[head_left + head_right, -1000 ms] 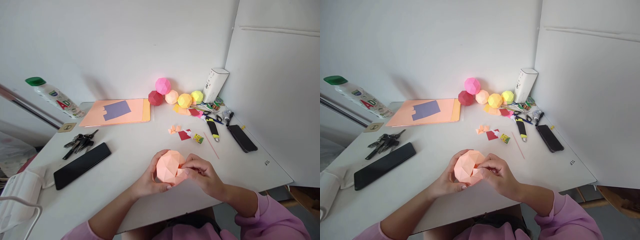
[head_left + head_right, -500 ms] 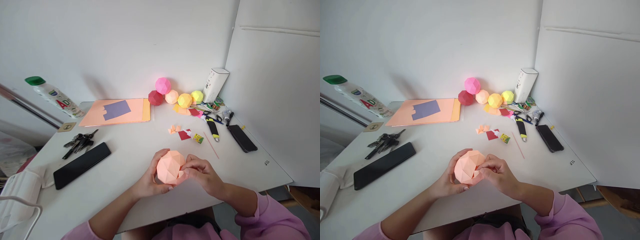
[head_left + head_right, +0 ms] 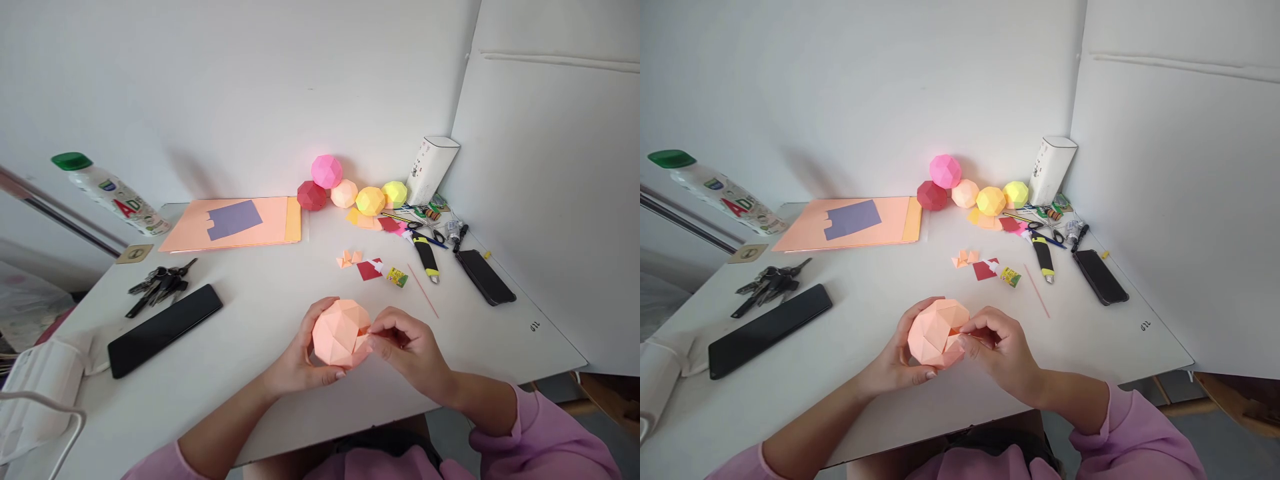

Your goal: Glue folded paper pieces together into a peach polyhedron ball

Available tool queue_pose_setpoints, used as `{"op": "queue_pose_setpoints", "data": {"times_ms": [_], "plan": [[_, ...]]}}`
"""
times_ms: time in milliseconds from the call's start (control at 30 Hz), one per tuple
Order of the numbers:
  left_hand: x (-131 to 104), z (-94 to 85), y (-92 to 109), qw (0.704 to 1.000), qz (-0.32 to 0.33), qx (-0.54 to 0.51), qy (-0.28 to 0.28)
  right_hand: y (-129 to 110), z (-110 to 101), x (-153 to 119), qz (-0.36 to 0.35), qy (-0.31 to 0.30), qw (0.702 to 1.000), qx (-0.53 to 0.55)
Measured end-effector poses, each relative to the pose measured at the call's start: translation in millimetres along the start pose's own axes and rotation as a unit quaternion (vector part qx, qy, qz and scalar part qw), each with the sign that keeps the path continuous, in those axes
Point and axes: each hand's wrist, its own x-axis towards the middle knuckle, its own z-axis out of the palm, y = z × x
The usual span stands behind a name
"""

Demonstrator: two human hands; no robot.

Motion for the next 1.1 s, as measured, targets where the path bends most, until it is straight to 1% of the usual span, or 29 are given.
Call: {"op": "queue_pose_setpoints", "data": {"times_ms": [133, 300, 467, 567, 700, 800, 867, 1100], "plan": [[-0.3, 0.2, 1.1, 1.000, -0.010, -0.007, -0.006, 0.0, 1.1, 0.8, 0.001, 0.013, 1.000, 0.013], [0.4, -0.3, 2.6, 1.000, -0.015, -0.003, -0.007, -0.6, 1.2, 1.3, -0.053, 0.023, 0.998, -0.001], [1.0, -0.9, 5.6, 0.999, -0.048, 0.016, -0.016, 0.9, 1.0, 0.3, -0.068, 0.007, 0.998, -0.005], [1.1, -0.8, 7.3, 0.998, -0.056, 0.022, -0.018, 0.8, 0.8, 0.1, -0.085, 0.004, 0.996, -0.024], [1.7, -0.5, 7.3, 0.996, -0.041, 0.072, -0.015, 0.7, 1.6, 0.3, -0.100, 0.004, 0.994, -0.054], [2.9, -0.1, 5.6, 0.991, -0.008, 0.129, -0.022, 1.3, 3.1, 0.6, -0.106, 0.004, 0.992, -0.075], [3.7, 0.2, 4.5, 0.989, 0.012, 0.148, -0.028, 1.6, 3.7, 0.7, -0.113, 0.005, 0.990, -0.084], [1.8, 0.9, 1.5, 0.980, 0.026, 0.193, -0.044, 2.0, 4.6, 0.4, -0.108, -0.004, 0.989, -0.098]]}}
